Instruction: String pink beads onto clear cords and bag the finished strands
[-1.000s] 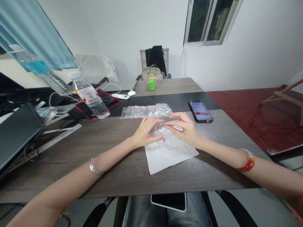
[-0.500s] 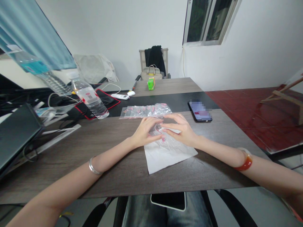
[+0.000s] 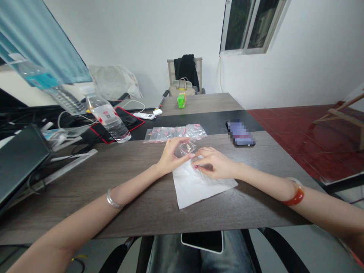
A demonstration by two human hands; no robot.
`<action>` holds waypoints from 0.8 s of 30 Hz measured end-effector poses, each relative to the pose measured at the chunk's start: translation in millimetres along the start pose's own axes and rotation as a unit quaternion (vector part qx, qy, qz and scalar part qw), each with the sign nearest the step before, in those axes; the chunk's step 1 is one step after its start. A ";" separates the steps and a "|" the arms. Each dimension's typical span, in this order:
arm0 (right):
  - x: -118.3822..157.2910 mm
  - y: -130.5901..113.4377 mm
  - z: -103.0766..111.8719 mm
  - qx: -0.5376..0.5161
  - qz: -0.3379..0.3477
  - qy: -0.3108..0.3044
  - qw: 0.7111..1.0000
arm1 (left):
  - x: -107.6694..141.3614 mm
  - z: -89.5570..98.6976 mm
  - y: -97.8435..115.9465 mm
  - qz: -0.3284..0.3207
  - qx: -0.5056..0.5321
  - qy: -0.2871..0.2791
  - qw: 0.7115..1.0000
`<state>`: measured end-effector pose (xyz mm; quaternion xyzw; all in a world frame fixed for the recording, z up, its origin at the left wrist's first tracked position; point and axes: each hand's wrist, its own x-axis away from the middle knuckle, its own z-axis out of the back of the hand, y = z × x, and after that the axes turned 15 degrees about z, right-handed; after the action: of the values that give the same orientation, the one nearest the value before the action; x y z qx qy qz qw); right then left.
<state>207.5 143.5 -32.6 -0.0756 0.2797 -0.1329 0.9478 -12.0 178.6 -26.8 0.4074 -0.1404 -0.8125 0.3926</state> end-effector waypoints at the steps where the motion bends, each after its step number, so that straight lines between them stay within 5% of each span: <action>1: 0.2 0.5 0.0 0.001 -0.002 -0.003 1.000 | 0.0 0.1 0.4 0.000 -0.001 -0.002 1.000; 14: 1.6 8.4 -2.4 -0.037 -0.033 0.060 0.997 | 0.5 -0.2 2.0 -0.012 -0.011 -0.013 1.000; 18: 1.7 12.3 -3.2 0.004 -0.115 0.180 0.977 | 1.1 -0.8 0.5 -0.021 -0.020 -0.025 0.999; 21: 3.1 17.6 -0.1 0.050 -0.208 0.304 0.928 | 1.5 -0.9 0.4 -0.024 -0.030 -0.036 0.999; 24: 2.7 17.7 5.0 0.089 -0.220 0.372 0.898 | 1.8 -1.0 0.9 -0.031 -0.043 -0.043 0.998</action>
<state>216.2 159.9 -33.7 0.0042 0.5749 -0.3808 0.7243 -11.3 176.8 -27.9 0.3591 -0.1092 -0.8462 0.3783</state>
